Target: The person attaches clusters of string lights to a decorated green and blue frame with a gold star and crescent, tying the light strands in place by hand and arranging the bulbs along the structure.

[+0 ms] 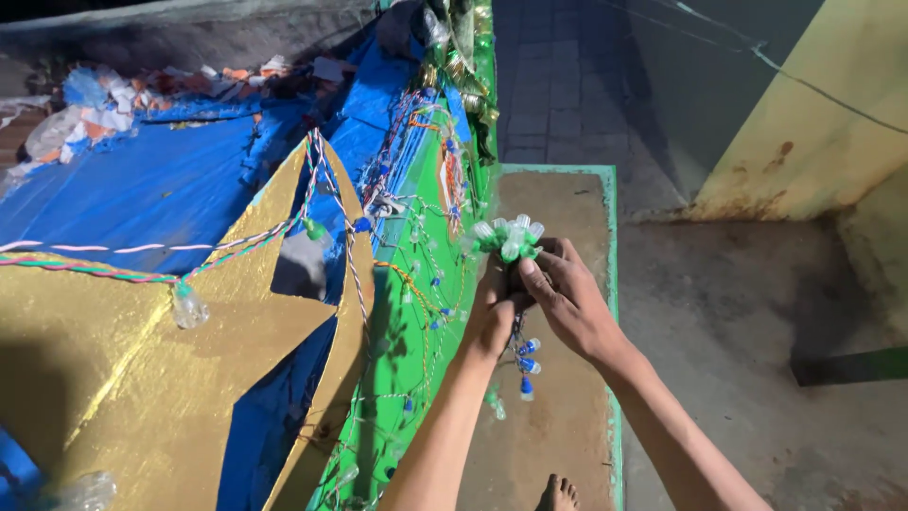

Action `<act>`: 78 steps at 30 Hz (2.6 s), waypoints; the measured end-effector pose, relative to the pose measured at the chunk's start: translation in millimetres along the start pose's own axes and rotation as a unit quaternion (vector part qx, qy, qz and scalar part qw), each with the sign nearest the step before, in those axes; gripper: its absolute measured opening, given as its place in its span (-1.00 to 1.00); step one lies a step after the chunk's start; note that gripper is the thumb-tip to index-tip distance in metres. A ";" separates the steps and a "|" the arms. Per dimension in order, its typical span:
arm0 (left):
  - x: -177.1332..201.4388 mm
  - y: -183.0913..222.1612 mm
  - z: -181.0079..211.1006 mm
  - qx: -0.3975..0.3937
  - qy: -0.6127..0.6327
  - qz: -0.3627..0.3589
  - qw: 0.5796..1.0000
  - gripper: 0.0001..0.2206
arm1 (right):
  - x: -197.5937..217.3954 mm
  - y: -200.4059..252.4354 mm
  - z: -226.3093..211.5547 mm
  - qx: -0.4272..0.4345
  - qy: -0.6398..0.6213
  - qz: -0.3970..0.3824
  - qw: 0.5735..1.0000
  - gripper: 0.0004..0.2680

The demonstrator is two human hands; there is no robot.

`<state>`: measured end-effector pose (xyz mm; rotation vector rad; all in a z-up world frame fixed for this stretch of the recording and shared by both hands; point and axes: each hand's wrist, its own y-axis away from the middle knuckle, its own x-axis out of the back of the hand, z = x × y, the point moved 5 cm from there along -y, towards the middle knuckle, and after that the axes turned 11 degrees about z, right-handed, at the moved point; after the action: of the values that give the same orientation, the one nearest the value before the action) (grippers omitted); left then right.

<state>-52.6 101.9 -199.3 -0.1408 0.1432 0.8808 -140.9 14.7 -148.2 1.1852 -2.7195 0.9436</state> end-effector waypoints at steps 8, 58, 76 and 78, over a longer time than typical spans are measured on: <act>-14.1 -14.7 10.2 -0.231 -0.062 -0.093 0.966 -0.74 | 27.1 11.5 -54.2 0.088 0.141 0.012 0.986 -0.80; 14.0 -129.1 55.1 -0.091 0.278 0.120 0.949 -0.83 | -45.9 229.1 141.2 -0.356 -0.315 -0.098 0.875 -0.93; 35.1 -66.9 -38.6 -0.224 -0.121 0.073 0.964 -0.89 | -4.9 102.1 62.7 -0.195 -0.125 0.181 0.956 -0.82; 41.4 -63.1 -63.2 -0.231 -0.141 0.039 0.962 -0.89 | -7.3 88.7 61.3 -0.222 -0.083 0.181 0.954 -0.82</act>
<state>18.1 82.1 -264.9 -0.4440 -0.3300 0.9919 -182.9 33.1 -246.0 0.7264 -3.1090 0.2124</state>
